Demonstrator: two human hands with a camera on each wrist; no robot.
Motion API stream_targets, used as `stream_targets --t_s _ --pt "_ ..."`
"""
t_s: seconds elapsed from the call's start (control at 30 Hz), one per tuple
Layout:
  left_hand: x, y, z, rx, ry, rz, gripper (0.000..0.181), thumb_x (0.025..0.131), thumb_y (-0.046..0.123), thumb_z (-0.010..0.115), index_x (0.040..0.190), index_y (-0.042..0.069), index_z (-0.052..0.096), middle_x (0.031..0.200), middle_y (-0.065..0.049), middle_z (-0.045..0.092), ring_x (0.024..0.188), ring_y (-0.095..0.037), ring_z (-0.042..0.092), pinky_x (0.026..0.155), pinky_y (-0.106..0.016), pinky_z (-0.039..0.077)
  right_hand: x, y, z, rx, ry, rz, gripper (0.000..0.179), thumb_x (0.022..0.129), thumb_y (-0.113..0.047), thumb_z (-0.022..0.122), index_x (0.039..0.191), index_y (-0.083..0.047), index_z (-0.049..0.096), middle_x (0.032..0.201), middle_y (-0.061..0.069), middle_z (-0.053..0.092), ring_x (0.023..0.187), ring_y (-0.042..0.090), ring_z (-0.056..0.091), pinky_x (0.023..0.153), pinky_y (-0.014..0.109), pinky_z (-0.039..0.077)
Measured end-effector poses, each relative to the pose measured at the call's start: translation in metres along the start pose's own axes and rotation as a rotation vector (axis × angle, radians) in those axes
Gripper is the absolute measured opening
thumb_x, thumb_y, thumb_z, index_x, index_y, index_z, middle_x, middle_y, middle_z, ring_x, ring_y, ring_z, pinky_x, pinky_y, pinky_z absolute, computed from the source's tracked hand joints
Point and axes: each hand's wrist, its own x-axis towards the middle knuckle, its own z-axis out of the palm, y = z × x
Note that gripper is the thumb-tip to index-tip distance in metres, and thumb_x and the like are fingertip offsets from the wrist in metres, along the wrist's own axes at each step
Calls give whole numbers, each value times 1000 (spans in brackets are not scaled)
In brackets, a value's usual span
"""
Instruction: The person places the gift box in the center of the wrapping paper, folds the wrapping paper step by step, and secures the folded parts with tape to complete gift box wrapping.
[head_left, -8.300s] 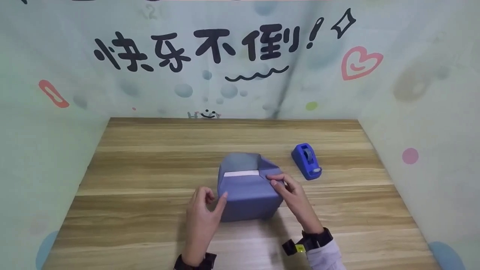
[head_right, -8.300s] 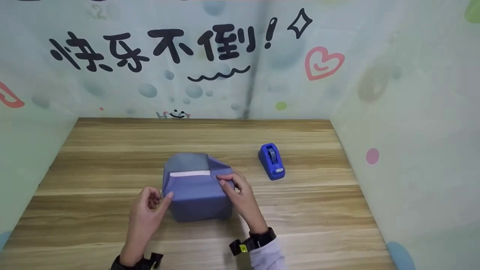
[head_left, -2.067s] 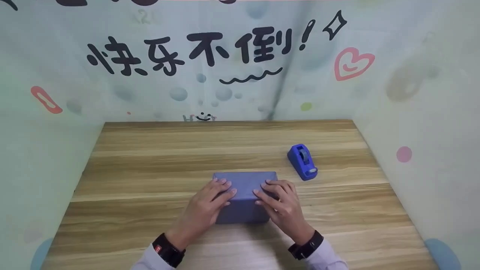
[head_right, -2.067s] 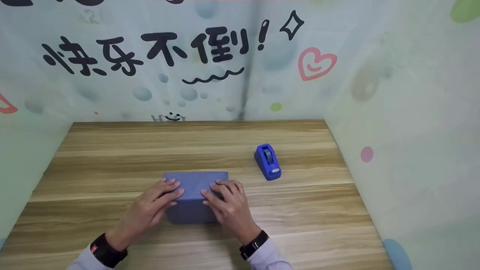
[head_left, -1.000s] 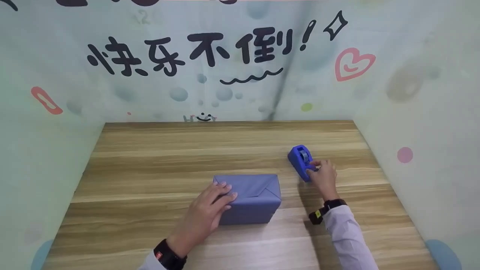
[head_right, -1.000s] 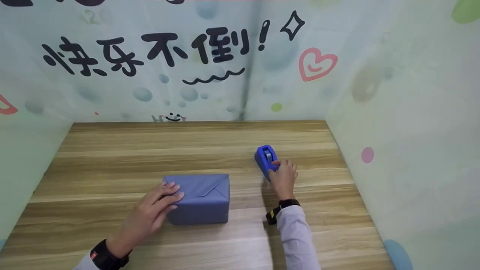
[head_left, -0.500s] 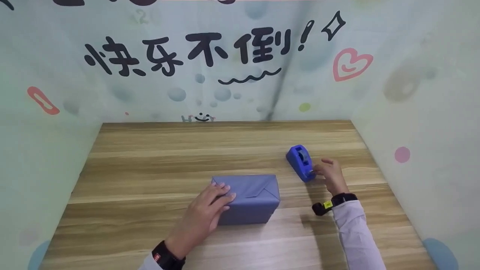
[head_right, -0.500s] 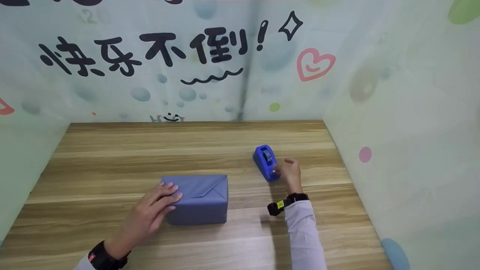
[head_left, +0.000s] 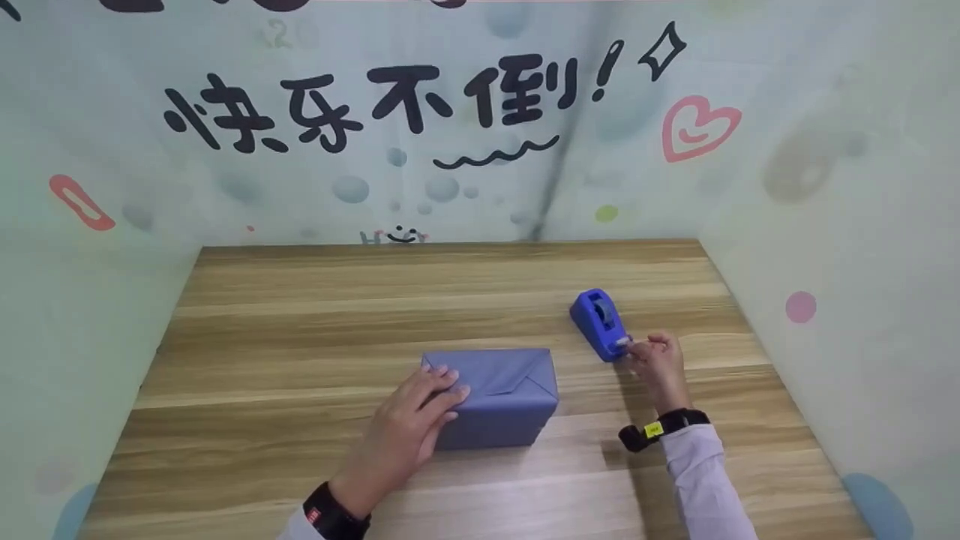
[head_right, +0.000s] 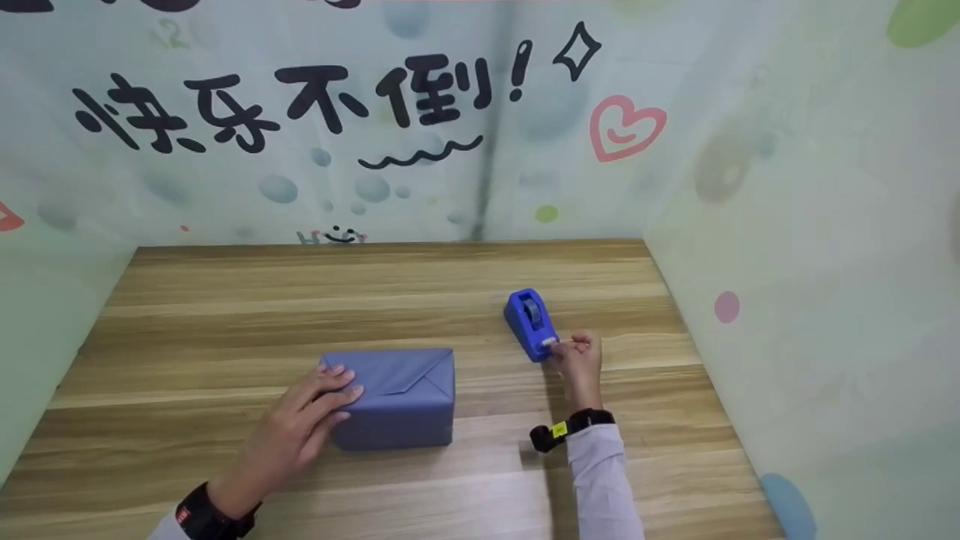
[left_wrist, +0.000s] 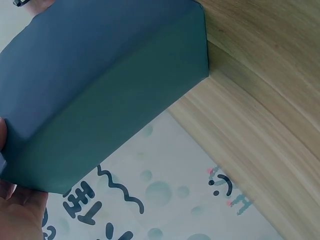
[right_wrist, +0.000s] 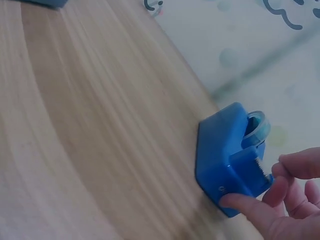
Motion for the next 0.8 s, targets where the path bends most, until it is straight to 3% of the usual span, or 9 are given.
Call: stream_targets --t_s 0.17,0.3,0.37,0.5,0.53,0.63,0.73,0.8 --pt "-1 0 1 7 -4 -1 33 79 8 71 111 12 67 118 -7 62 114 -23 57 101 -38 43 1 13 -4 79 9 -41 31 82 11 52 94 -8 31 75 0 52 64 8 58 64 21 54" --pt "-1 -1 2 -5 -7 -5 28 83 11 67 111 11 67 118 -7 62 116 -23 56 104 -38 40 4 27 -13 183 -70 -125 37 74 6 66 91 -7 35 77 2 53 67 9 60 69 23 56" --pt "-2 -1 1 -10 -9 -7 26 86 12 64 111 10 66 119 -8 62 117 -23 55 104 -39 40 3 31 -15 176 -96 -146 35 74 2 69 92 -6 39 77 1 56 69 8 61 72 22 56" --pt "-2 -1 0 -10 -15 -11 25 86 13 64 112 10 66 119 -7 61 116 -23 56 103 -39 41 3 33 -12 45 -53 -126 23 82 2 64 102 7 53 77 -2 64 72 7 65 74 22 55" --pt "-2 0 -1 -8 -22 -18 26 86 13 64 112 11 66 119 -7 61 117 -23 55 103 -39 40 2 31 -9 -41 -9 -104 26 84 1 62 107 10 54 77 -5 65 73 5 65 75 21 55" --pt "-1 0 -1 -7 -16 -10 29 82 10 68 111 10 67 119 -8 62 115 -23 56 102 -40 42 1 27 -2 -132 66 -67 33 86 3 60 115 17 52 74 -5 66 69 5 66 74 23 55" --pt "0 1 -1 -6 0 1 32 78 7 71 110 10 67 118 -8 62 114 -24 57 100 -41 43 2 25 0 -193 89 -40 31 87 2 59 114 17 52 73 -5 63 64 4 65 69 22 56" --pt "1 1 -1 -5 6 2 33 77 6 72 110 10 67 117 -7 62 113 -24 57 100 -41 44 4 25 0 -304 95 -54 26 88 -1 58 109 14 54 73 -4 61 62 3 62 63 19 53"
